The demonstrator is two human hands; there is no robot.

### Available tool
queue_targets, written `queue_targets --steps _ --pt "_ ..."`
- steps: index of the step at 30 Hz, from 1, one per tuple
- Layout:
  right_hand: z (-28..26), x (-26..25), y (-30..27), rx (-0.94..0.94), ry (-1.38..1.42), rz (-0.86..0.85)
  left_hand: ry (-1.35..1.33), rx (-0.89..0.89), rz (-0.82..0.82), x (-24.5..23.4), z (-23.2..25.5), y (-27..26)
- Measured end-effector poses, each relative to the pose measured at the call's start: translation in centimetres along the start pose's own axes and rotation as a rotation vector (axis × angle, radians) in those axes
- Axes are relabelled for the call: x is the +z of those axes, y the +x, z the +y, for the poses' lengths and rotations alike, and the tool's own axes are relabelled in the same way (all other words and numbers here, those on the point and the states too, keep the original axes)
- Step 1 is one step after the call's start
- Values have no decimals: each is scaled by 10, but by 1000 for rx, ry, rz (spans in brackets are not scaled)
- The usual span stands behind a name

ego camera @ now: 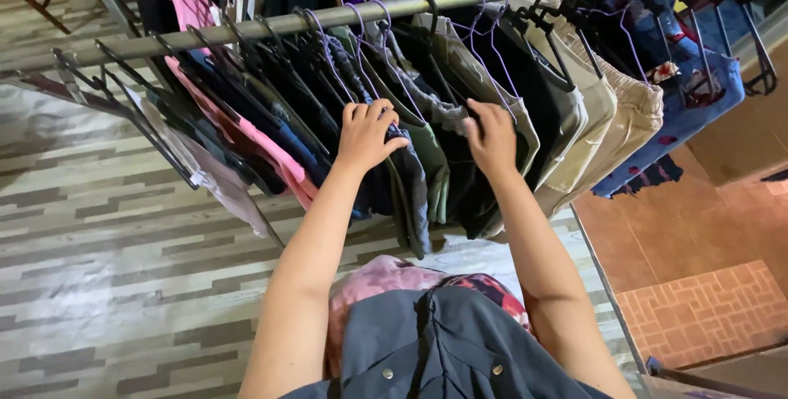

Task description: The person browses a metal clothing rack, moving hangers and garments back and forth to inspect and rearrange them. They handle multiple items including pants, shirts, and shorts, shifting them along the rod and occasionally pulling them forward to view before returning them to the rack.

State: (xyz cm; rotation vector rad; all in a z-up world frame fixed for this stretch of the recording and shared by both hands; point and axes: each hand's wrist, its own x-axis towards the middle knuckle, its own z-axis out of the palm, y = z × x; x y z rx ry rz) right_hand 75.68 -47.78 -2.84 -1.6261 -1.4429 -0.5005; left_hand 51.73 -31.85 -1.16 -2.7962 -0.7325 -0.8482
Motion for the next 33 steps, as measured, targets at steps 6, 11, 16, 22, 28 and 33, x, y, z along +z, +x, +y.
queue_targets --steps 6,11,16,22,28,33 --pt "43 -33 5 79 -106 6 1 -23 -31 1 4 1" --pt "41 -23 -16 203 51 -182 -11 -52 -87 -2 9 3" --pt "44 -12 -21 261 165 -250 -8 -42 -74 -8 13 2" --pt "50 -38 -10 118 29 -141 -28 -54 -82 -10 13 2" --pt "67 -53 -21 158 -30 62 0 -42 -67 -6 13 1" --pt "63 -46 -35 207 100 -59 16 -43 -57 -4 11 0"
